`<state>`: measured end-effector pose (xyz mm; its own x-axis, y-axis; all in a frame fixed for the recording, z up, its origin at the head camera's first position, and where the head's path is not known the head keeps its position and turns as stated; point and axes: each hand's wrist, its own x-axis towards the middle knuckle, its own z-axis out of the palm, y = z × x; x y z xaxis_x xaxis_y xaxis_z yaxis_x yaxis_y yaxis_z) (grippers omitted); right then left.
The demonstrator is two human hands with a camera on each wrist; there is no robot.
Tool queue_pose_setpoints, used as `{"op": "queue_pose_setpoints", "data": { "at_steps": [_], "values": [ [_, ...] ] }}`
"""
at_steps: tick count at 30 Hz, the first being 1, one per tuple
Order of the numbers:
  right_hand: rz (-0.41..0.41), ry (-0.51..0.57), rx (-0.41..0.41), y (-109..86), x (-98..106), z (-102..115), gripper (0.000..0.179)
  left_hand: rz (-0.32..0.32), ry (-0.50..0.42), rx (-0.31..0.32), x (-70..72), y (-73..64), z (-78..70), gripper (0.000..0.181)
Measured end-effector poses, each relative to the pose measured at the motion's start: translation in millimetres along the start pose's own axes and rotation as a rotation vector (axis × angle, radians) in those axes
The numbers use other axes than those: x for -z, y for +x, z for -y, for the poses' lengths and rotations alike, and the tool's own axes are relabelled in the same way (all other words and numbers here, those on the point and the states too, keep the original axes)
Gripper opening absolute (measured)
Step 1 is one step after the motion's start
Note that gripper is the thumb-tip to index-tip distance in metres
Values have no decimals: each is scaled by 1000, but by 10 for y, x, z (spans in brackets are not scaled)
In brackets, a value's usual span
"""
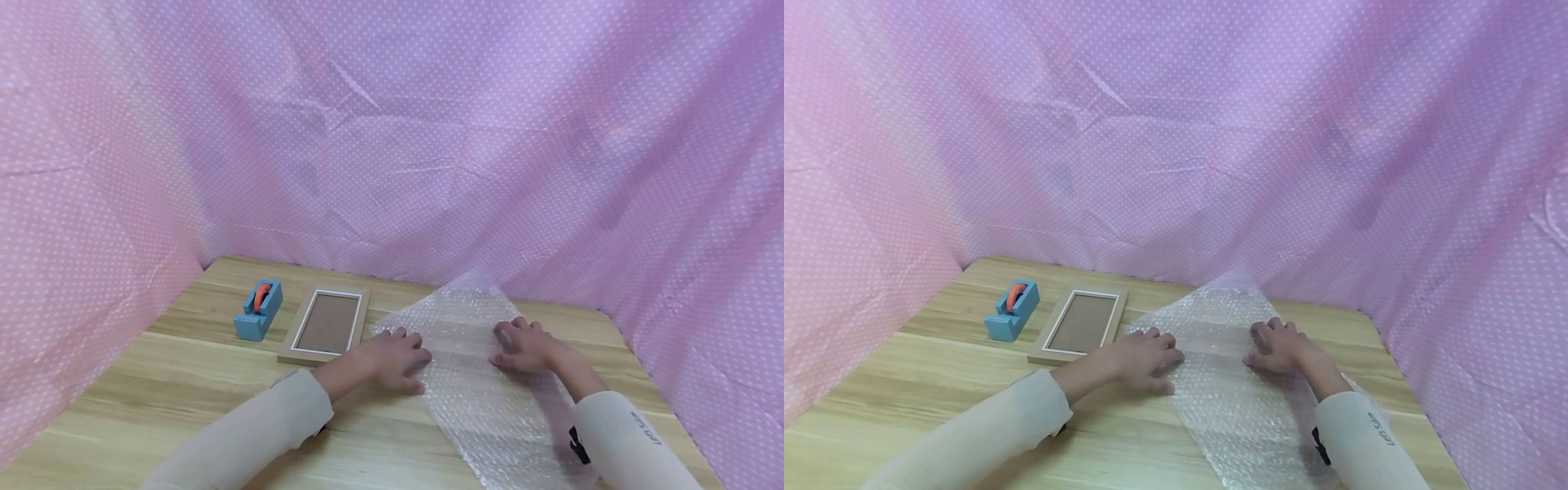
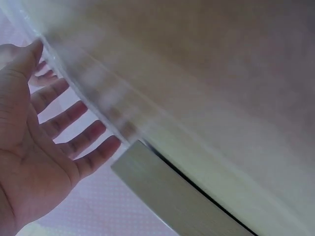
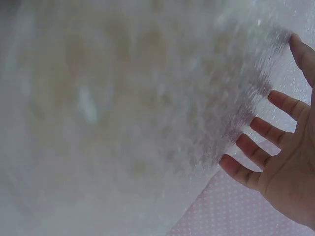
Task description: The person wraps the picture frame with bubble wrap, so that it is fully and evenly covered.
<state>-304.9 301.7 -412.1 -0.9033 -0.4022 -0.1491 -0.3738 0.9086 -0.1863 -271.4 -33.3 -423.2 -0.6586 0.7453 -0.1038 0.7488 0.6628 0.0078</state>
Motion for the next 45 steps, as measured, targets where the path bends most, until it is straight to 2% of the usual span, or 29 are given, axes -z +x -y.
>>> {"op": "queue_pose_setpoints", "data": {
  "at_steps": [6,11,17,29,38,45],
  "values": [
    [-33,3,69,80,-34,-10,75,-18,37,5,10,-109,-121,60],
    [-29,40,116,148,-66,22,72,-40,77,29,17,-176,-255,56],
    [-16,40,130,206,-80,73,72,-59,129,65,-31,-230,-395,61],
    [-20,24,174,295,-103,179,71,20,218,136,34,-326,-636,66],
    [11,27,151,263,-104,231,73,60,174,158,51,-379,-713,65],
    [10,12,180,220,-88,307,74,63,165,156,59,-450,-747,64]
  ]
}}
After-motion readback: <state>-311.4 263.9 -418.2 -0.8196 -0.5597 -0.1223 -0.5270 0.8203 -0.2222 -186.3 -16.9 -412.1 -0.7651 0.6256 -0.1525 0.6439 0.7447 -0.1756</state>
